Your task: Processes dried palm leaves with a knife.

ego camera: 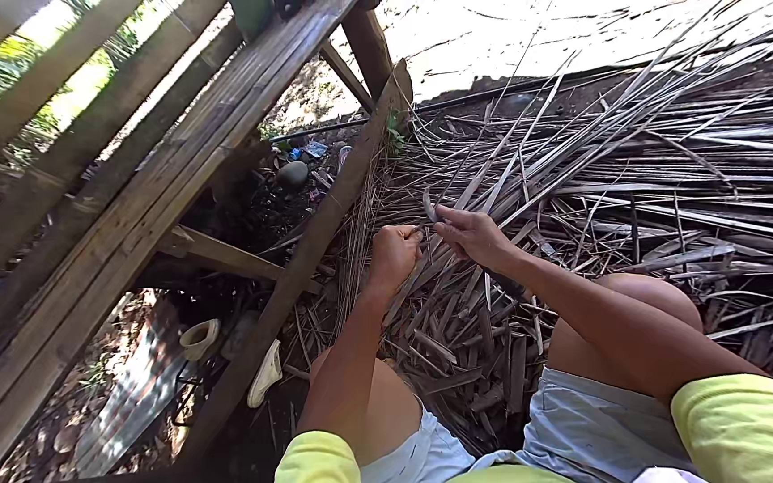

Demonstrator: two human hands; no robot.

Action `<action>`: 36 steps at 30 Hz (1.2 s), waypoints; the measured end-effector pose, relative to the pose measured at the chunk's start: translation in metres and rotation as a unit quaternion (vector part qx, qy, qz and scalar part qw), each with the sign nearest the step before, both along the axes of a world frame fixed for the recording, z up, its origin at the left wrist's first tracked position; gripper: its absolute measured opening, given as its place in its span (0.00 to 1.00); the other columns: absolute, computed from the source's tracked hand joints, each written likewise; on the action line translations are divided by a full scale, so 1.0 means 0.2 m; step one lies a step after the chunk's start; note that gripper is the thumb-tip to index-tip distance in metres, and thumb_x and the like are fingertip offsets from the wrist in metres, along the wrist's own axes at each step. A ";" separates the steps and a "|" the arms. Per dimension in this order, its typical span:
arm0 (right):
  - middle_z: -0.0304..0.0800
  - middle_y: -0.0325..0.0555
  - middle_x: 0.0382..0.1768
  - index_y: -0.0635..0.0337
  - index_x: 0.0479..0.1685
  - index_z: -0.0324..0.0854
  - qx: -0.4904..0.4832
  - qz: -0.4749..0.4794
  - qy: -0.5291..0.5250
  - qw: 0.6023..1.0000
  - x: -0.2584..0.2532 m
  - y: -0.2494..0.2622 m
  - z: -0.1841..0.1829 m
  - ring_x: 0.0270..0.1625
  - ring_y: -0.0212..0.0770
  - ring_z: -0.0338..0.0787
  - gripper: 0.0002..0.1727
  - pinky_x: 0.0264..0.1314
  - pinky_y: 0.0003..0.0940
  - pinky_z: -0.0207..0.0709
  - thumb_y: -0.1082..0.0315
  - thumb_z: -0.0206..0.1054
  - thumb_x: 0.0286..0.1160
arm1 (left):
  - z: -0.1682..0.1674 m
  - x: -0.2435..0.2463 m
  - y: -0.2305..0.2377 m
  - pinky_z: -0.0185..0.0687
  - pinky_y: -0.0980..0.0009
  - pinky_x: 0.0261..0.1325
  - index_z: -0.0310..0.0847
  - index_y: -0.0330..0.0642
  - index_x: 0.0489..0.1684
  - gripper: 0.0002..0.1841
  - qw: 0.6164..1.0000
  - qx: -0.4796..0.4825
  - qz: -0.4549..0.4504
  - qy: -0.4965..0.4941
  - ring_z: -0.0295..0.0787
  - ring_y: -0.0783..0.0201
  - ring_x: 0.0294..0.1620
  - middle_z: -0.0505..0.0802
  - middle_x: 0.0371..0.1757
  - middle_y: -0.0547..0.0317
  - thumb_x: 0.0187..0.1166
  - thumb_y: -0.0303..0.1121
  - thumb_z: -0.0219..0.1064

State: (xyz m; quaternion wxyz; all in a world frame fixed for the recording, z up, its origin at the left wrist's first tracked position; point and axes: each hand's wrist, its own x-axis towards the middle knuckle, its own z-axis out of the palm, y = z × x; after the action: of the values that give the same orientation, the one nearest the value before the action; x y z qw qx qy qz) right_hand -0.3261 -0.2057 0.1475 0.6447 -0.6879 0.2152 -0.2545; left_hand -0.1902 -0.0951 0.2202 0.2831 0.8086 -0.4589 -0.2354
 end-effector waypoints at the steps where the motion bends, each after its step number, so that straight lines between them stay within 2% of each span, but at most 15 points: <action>1: 0.76 0.37 0.19 0.65 0.85 0.67 0.022 -0.026 0.000 0.999 -0.01 -0.03 0.01 0.15 0.28 0.73 0.26 0.20 0.25 0.71 0.66 0.58 0.91 | 0.00 -0.01 0.02 0.77 0.67 0.36 0.92 0.35 0.47 0.12 1.000 0.005 -0.007 -0.017 0.80 0.68 0.23 0.89 0.23 0.59 0.90 0.32 0.62; 3: 0.75 0.36 0.18 0.66 0.85 0.67 0.074 -0.070 -0.011 0.995 -0.03 -0.11 0.01 0.14 0.28 0.72 0.27 0.17 0.24 0.71 0.65 0.58 0.91 | -0.01 -0.02 0.05 0.77 0.66 0.31 0.91 0.35 0.51 0.13 0.999 -0.005 -0.028 -0.042 0.79 0.65 0.21 0.87 0.22 0.56 0.90 0.33 0.62; 6: 0.74 0.34 0.17 0.64 0.83 0.70 0.115 -0.135 -0.036 0.984 -0.06 -0.25 -0.01 0.13 0.28 0.72 0.25 0.15 0.23 0.71 0.66 0.59 0.91 | 0.00 -0.01 0.04 0.80 0.66 0.37 0.92 0.36 0.52 0.13 0.998 0.015 -0.036 -0.051 0.82 0.66 0.25 0.90 0.25 0.56 0.90 0.32 0.62; 10: 0.73 0.33 0.18 0.61 0.81 0.70 0.146 -0.249 -0.063 0.956 -0.09 -0.38 -0.04 0.12 0.27 0.72 0.23 0.13 0.22 0.71 0.63 0.57 0.92 | 0.01 0.01 0.05 0.83 0.55 0.46 0.92 0.35 0.50 0.14 0.993 0.054 -0.036 -0.094 0.88 0.56 0.33 0.92 0.31 0.49 0.91 0.33 0.59; 13: 0.73 0.34 0.19 0.62 0.77 0.73 0.123 -0.184 -0.051 0.974 -0.09 -0.25 0.04 0.13 0.28 0.72 0.20 0.16 0.23 0.72 0.64 0.56 0.92 | 0.02 0.01 0.04 0.83 0.43 0.61 0.90 0.36 0.62 0.15 0.985 0.072 -0.022 -0.157 0.94 0.43 0.53 0.96 0.49 0.39 0.91 0.31 0.57; 14: 0.74 0.35 0.20 0.63 0.77 0.73 0.116 -0.134 -0.030 0.984 -0.08 -0.16 0.05 0.14 0.29 0.73 0.21 0.16 0.24 0.72 0.65 0.56 0.92 | 0.02 0.00 0.04 0.82 0.41 0.64 0.89 0.36 0.63 0.16 0.980 0.083 -0.021 -0.180 0.93 0.40 0.58 0.95 0.53 0.38 0.91 0.30 0.56; 16: 0.76 0.38 0.21 0.61 0.83 0.69 0.117 -0.026 0.013 0.993 -0.05 -0.01 0.05 0.15 0.30 0.74 0.24 0.18 0.25 0.73 0.66 0.58 0.90 | 0.00 -0.01 0.03 0.82 0.40 0.65 0.87 0.36 0.66 0.16 0.969 0.094 -0.025 -0.225 0.92 0.39 0.61 0.94 0.56 0.37 0.91 0.29 0.55; 18: 0.77 0.41 0.21 0.57 0.89 0.63 0.113 0.051 0.024 0.992 -0.01 0.07 0.01 0.15 0.31 0.73 0.29 0.18 0.26 0.72 0.66 0.59 0.90 | -0.03 -0.05 0.06 0.86 0.41 0.54 0.87 0.34 0.63 0.14 0.957 0.058 -0.041 -0.282 0.93 0.38 0.54 0.94 0.50 0.37 0.89 0.26 0.58; 20: 0.78 0.42 0.21 0.54 0.90 0.63 0.095 0.061 0.010 0.994 0.02 0.08 -0.04 0.15 0.31 0.73 0.30 0.17 0.25 0.70 0.64 0.60 0.90 | -0.06 -0.09 0.09 0.88 0.46 0.41 0.86 0.32 0.59 0.12 0.937 0.012 -0.050 -0.344 0.94 0.41 0.43 0.92 0.42 0.39 0.85 0.25 0.61; 23: 0.76 0.38 0.18 0.64 0.85 0.67 0.102 -0.007 0.000 0.995 0.04 0.04 -0.02 0.14 0.28 0.72 0.27 0.17 0.24 0.70 0.65 0.59 0.90 | -0.08 -0.13 0.08 0.88 0.47 0.40 0.85 0.29 0.65 0.15 0.926 -0.001 -0.050 -0.374 0.93 0.40 0.42 0.92 0.43 0.37 0.85 0.22 0.60; 25: 0.75 0.36 0.18 0.65 0.84 0.67 0.144 -0.056 -0.025 0.988 0.04 -0.04 -0.02 0.13 0.28 0.72 0.27 0.16 0.23 0.71 0.65 0.59 0.90 | -0.08 -0.14 0.08 0.88 0.49 0.38 0.85 0.28 0.66 0.16 0.920 -0.014 -0.050 -0.388 0.93 0.41 0.41 0.92 0.42 0.38 0.83 0.22 0.61; 28: 0.74 0.35 0.18 0.62 0.83 0.68 0.204 -0.114 -0.067 0.970 0.01 -0.17 -0.01 0.12 0.29 0.74 0.25 0.13 0.24 0.73 0.64 0.59 0.90 | -0.07 -0.14 0.08 0.88 0.49 0.38 0.87 0.29 0.65 0.17 0.921 -0.044 -0.050 -0.385 0.94 0.42 0.40 0.93 0.41 0.39 0.81 0.20 0.63; 31: 0.76 0.34 0.20 0.60 0.80 0.71 0.212 -0.137 -0.078 0.965 -0.01 -0.25 0.00 0.14 0.29 0.76 0.22 0.15 0.24 0.76 0.65 0.59 0.91 | -0.06 -0.14 0.06 0.88 0.50 0.41 0.89 0.32 0.65 0.17 0.923 -0.054 -0.046 -0.378 0.95 0.43 0.40 0.95 0.41 0.40 0.81 0.21 0.63; 33: 0.76 0.35 0.19 0.60 0.77 0.74 0.221 -0.166 -0.080 0.958 0.01 -0.29 -0.03 0.13 0.28 0.76 0.20 0.14 0.23 0.75 0.65 0.59 0.90 | -0.05 -0.14 0.08 0.88 0.51 0.39 0.88 0.31 0.64 0.16 0.922 -0.055 -0.058 -0.378 0.94 0.43 0.39 0.94 0.40 0.40 0.82 0.21 0.63; 36: 0.74 0.34 0.24 0.56 0.81 0.70 0.227 -0.261 -0.084 0.934 -0.04 -0.45 -0.09 0.15 0.28 0.74 0.22 0.16 0.23 0.74 0.61 0.58 0.92 | 0.00 -0.12 0.13 0.88 0.47 0.40 0.88 0.33 0.63 0.15 0.934 -0.034 -0.039 -0.353 0.94 0.42 0.42 0.93 0.43 0.39 0.83 0.23 0.62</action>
State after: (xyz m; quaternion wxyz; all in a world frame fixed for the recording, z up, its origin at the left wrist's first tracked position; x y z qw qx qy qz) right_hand -0.3340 -0.2949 0.1297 0.7103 -0.4187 0.3845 -0.4151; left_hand -0.2136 -0.0696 0.2207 0.1210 0.8112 -0.5678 0.0696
